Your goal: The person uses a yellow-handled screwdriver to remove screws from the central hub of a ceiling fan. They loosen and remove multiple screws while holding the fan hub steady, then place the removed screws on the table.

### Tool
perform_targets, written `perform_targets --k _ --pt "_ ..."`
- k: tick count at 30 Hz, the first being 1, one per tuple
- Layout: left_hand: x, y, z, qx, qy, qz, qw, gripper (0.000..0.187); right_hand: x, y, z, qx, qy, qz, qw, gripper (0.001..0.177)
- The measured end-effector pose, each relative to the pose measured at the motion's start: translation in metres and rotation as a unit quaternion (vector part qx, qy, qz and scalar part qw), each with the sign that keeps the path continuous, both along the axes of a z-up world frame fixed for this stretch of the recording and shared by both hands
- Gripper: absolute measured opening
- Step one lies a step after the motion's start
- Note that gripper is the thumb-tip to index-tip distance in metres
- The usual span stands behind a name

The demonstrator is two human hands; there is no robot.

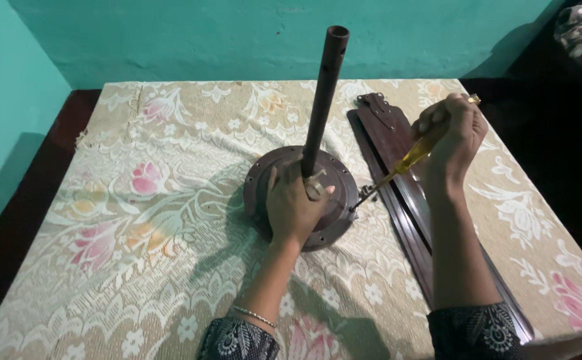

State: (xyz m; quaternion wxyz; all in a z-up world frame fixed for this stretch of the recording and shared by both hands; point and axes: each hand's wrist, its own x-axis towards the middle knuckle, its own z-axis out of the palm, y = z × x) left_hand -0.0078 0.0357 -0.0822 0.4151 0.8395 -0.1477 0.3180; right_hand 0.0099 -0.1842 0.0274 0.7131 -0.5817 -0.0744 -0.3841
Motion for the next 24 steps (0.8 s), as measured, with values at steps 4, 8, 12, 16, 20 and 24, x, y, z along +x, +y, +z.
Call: perform_targets --k 4,8,12,16,20,24 --pt "0.001 -0.001 0.000 0.023 -0.054 0.009 0.998 0.098 -0.022 -0.008 0.008 -0.141 0.008 0.002 0.990 0.032" --pt "-0.001 0.004 -0.001 -0.054 -0.207 0.002 0.977 0.099 -0.036 0.005 0.020 -0.121 0.046 0.058 0.990 0.031" --pt "-0.018 0.000 -0.005 -0.098 -0.184 -0.124 0.970 0.068 -0.039 0.021 0.027 -0.071 0.069 0.115 0.988 0.039" --pt "-0.020 -0.027 0.006 -0.088 -0.042 -0.303 0.948 0.061 -0.035 0.027 0.030 -0.010 0.099 0.117 0.988 0.041" --pt "-0.009 -0.045 0.030 0.007 0.148 -0.307 0.940 0.043 -0.033 0.029 0.030 -0.038 0.077 0.146 0.986 0.042" --pt "0.002 -0.049 0.052 -0.077 0.054 -0.342 0.935 0.046 -0.033 0.034 0.029 0.006 0.102 0.194 0.976 0.034"
